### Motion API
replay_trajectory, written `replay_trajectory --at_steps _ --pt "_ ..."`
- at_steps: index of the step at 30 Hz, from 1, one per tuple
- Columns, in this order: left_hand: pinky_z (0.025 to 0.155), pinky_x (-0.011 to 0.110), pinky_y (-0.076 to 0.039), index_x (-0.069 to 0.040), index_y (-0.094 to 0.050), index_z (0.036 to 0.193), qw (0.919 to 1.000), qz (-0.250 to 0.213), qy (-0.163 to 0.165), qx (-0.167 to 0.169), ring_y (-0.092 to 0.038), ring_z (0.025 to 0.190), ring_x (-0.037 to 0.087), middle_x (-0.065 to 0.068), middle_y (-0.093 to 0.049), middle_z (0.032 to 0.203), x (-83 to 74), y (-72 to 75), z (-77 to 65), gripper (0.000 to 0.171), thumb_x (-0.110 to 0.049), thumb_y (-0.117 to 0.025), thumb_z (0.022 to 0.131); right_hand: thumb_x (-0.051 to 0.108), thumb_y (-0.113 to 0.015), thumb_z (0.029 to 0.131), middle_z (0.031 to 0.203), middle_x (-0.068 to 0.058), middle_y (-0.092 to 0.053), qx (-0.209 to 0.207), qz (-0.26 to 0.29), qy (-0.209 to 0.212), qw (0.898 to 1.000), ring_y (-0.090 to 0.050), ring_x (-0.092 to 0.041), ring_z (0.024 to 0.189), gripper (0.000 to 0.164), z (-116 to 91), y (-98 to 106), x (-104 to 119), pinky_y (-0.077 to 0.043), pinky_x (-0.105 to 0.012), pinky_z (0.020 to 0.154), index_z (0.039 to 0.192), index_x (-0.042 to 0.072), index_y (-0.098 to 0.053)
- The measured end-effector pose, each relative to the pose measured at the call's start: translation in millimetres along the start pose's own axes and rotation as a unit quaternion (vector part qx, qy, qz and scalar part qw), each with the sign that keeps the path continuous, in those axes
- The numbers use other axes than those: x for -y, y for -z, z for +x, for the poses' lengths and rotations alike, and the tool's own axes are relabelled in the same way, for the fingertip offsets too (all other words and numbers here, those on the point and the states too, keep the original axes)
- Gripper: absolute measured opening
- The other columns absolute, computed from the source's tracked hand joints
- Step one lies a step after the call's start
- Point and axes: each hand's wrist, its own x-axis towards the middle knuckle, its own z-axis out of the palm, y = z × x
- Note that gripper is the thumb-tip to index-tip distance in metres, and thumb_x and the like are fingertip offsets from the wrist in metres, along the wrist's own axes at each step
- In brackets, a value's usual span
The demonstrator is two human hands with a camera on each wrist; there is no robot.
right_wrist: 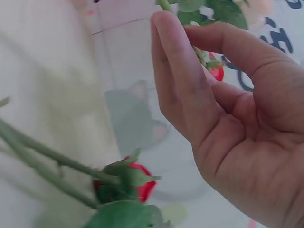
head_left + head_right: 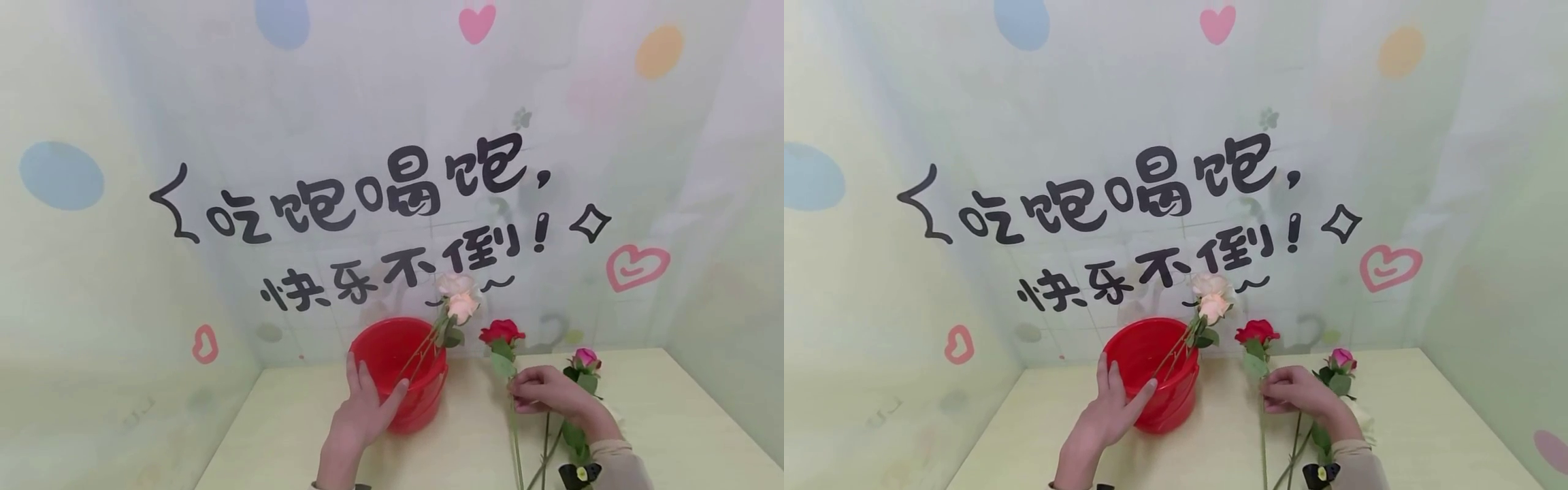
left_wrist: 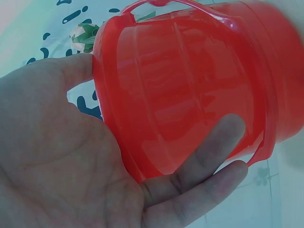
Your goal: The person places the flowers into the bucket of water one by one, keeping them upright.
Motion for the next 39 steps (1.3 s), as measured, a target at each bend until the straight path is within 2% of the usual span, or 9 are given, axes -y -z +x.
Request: replay_trajectory --at_steps 7,14,17,24,30,34,39 --pt "0.073 0.053 -0.064 0.007 -0.010 0.164 1.0000 0.003 -0.001 0.001 -0.067 0.082 0.027 0.028 -0.030 0.158 2.3 -1.3 0.3 0.117 -0.057 -0.074 0.089 0.011 -0.064 0.106 0.107 -0.014 -0.075 -0.090 -0.017 0.024 0.995 -0.075 -0.020 0.091 0.037 -11.3 1.0 19.8 -0.064 -0.038 0.085 0.125 -0.019 -0.058" --pt "0.072 0.052 -0.064 0.008 -0.011 0.164 0.9999 0.000 -0.011 -0.003 -0.067 0.082 0.027 0.028 -0.029 0.160 1.8 0.1 0.4 0.117 -0.058 -0.073 0.090 0.012 -0.064 0.106 0.111 -0.020 -0.073 -0.189 -0.027 0.040 0.981 -0.076 -0.017 0.089 0.041 -17.1 0.5 38.9 -0.063 -0.033 0.083 0.131 -0.020 -0.054" --pt "0.072 0.052 -0.064 0.008 -0.010 0.164 0.9999 -0.001 -0.013 -0.005 -0.068 0.083 0.027 0.028 -0.030 0.159 1.4 0.8 0.0 0.117 -0.058 -0.073 0.090 0.014 -0.064 0.107 0.109 -0.018 -0.073 -0.216 -0.026 0.049 0.975 -0.076 -0.016 0.090 0.044 -18.5 -0.1 49.0 -0.063 -0.031 0.083 0.133 -0.019 -0.052" --pt "0.072 0.051 -0.064 0.008 -0.010 0.164 0.9998 -0.005 -0.015 -0.009 -0.068 0.082 0.027 0.028 -0.032 0.158 0.0 2.8 -0.5 0.117 -0.057 -0.073 0.090 0.018 -0.064 0.107 0.104 0.000 -0.075 -0.217 0.004 0.122 0.968 -0.077 -0.012 0.091 0.041 -20.2 2.4 86.6 -0.060 -0.023 0.086 0.133 -0.013 -0.056" --pt "0.068 0.049 -0.064 0.009 -0.010 0.163 0.9997 -0.003 -0.022 -0.011 -0.065 0.072 0.023 0.029 -0.035 0.156 0.1 3.4 -0.8 0.117 -0.059 -0.071 0.091 0.019 -0.068 0.105 0.104 0.002 -0.077 -0.220 0.048 0.183 0.957 -0.078 -0.012 0.093 0.027 -15.3 0.6 119.4 -0.060 -0.025 0.086 0.123 -0.002 -0.064" --pt "0.066 0.048 -0.064 0.008 -0.009 0.163 0.9998 -0.007 -0.018 -0.008 -0.063 0.068 0.022 0.029 -0.039 0.153 -0.1 2.5 -1.7 0.117 -0.058 -0.071 0.091 0.020 -0.070 0.104 0.104 0.001 -0.077 -0.231 0.056 0.198 0.951 -0.078 -0.012 0.093 0.025 -11.9 -2.3 133.1 -0.060 -0.025 0.086 0.121 0.002 -0.066" --pt "0.067 0.049 -0.064 0.008 -0.007 0.164 0.9999 -0.003 -0.008 -0.007 -0.065 0.071 0.023 0.028 -0.044 0.149 1.0 0.1 -2.6 0.118 -0.059 -0.071 0.091 0.024 -0.071 0.103 0.103 0.002 -0.076 -0.240 0.044 0.195 0.950 -0.078 -0.011 0.093 0.028 -9.1 -6.4 144.5 -0.059 -0.024 0.087 0.122 0.004 -0.067"
